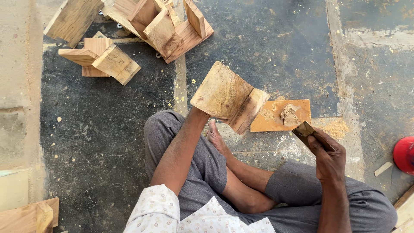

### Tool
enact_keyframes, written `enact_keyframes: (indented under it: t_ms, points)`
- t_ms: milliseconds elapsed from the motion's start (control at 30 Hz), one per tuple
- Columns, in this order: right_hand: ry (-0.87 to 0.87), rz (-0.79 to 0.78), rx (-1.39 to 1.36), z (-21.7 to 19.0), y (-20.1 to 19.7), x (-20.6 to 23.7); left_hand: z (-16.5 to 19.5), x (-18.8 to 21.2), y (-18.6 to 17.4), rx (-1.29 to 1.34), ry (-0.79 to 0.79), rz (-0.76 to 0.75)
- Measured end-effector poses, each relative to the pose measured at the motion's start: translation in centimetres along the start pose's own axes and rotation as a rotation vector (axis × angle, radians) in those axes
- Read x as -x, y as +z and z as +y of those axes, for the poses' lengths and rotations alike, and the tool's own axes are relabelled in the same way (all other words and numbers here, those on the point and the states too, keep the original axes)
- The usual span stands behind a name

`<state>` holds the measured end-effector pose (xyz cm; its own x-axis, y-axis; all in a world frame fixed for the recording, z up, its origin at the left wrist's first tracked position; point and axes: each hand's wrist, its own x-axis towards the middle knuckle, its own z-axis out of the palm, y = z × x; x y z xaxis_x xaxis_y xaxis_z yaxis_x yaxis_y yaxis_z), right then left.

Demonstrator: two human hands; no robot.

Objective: The person sits on the floor sanding small wooden bracket pieces with a sanding block, working the edges and surfaces of one piece at a time and setting finished pieces aside with a pile of completed wooden pieces nearby.

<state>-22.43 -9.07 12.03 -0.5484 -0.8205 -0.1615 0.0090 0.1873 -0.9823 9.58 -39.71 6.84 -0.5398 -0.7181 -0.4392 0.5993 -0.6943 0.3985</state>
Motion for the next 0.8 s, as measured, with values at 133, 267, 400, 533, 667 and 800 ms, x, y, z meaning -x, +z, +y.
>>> enact_keyframes:
  t_ms: [133, 267, 400, 533, 667, 800]
  points:
    - [0.018, -0.006, 0.005, -2.3, 0.5, -0.4, 0.4, 0.2, 0.2, 0.028, 0.019, 0.008]
    - [-0.083, 0.058, 0.097, -8.7, 4.6, 0.3, 4.4, 1.2, 0.6, 0.026, 0.108, 0.0]
    - [-0.221, -0.34, 0.168, -0.9, 25.8, 2.9, 13.4, 8.3, -2.0, 0.084, 0.45, 0.01]
    - [-0.337, -0.562, 0.268, 7.9, 34.3, 3.0, 19.1, 24.7, -8.5, -0.058, 0.82, 0.256]
    - [-0.052, -0.782, -0.238, 11.3, 34.1, -0.1, 18.7, 41.0, -12.1, -0.345, 0.868, 0.847]
    - [0.219, -0.972, -0.387, 5.3, 35.8, 2.0, 17.2, 55.9, -14.6, -0.96, 0.549, 1.23]
